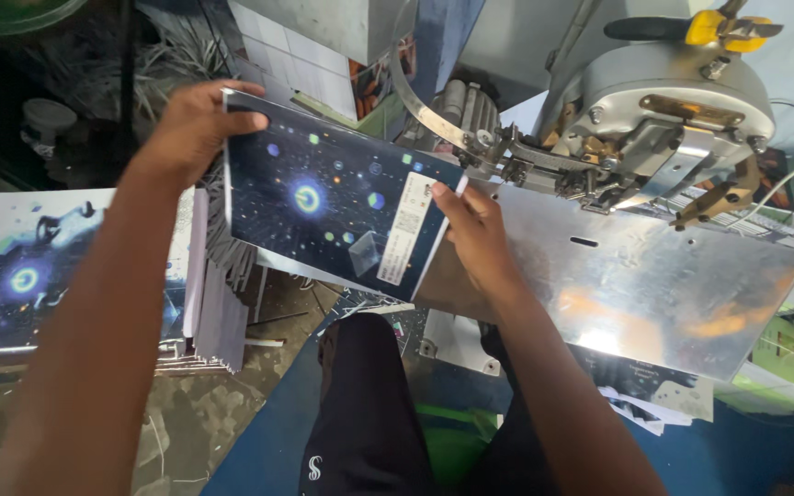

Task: The person repeatedly picks up a book from a stack, places it under a binding machine, and operates the machine to bind the book. The person then removes the bound book and places it on a separate stack.

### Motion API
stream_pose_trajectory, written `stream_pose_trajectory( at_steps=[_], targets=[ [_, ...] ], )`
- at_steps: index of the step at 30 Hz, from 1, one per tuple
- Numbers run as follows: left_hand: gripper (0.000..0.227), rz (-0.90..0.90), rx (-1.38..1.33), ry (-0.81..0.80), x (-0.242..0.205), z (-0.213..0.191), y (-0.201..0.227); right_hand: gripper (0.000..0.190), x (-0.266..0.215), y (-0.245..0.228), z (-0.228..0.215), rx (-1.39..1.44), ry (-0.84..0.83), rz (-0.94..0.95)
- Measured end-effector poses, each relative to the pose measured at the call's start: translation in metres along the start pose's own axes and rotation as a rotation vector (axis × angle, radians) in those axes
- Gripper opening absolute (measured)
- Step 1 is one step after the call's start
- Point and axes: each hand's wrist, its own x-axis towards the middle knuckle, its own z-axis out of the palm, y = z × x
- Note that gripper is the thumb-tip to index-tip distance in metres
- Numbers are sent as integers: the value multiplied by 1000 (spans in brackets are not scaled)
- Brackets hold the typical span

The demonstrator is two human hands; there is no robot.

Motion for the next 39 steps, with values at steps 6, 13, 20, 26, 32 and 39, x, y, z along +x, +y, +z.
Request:
stream_pose_trajectory(
  at_steps=[6,13,20,26,32,39],
  targets=[
    [57,-17,23,50,4,18,-27,34,0,0,-3,-161,80,15],
    [51,12,-54,259,1,42,-48,34,0,-4,-14,-414,193,98],
    [41,134,319,536,-16,72,-51,40,-10,-22,-19,-438,268,162],
    [42,217,480,640,-24,86,-52,44,-15,-31,-15,-607,299,103],
    [47,143,493,634,-25,93,-48,45,-21,-38,-22,-570,304,99],
    [51,139,440,612,-25,113,-50,46,-30,-48,-38,-597,353,143]
  ],
)
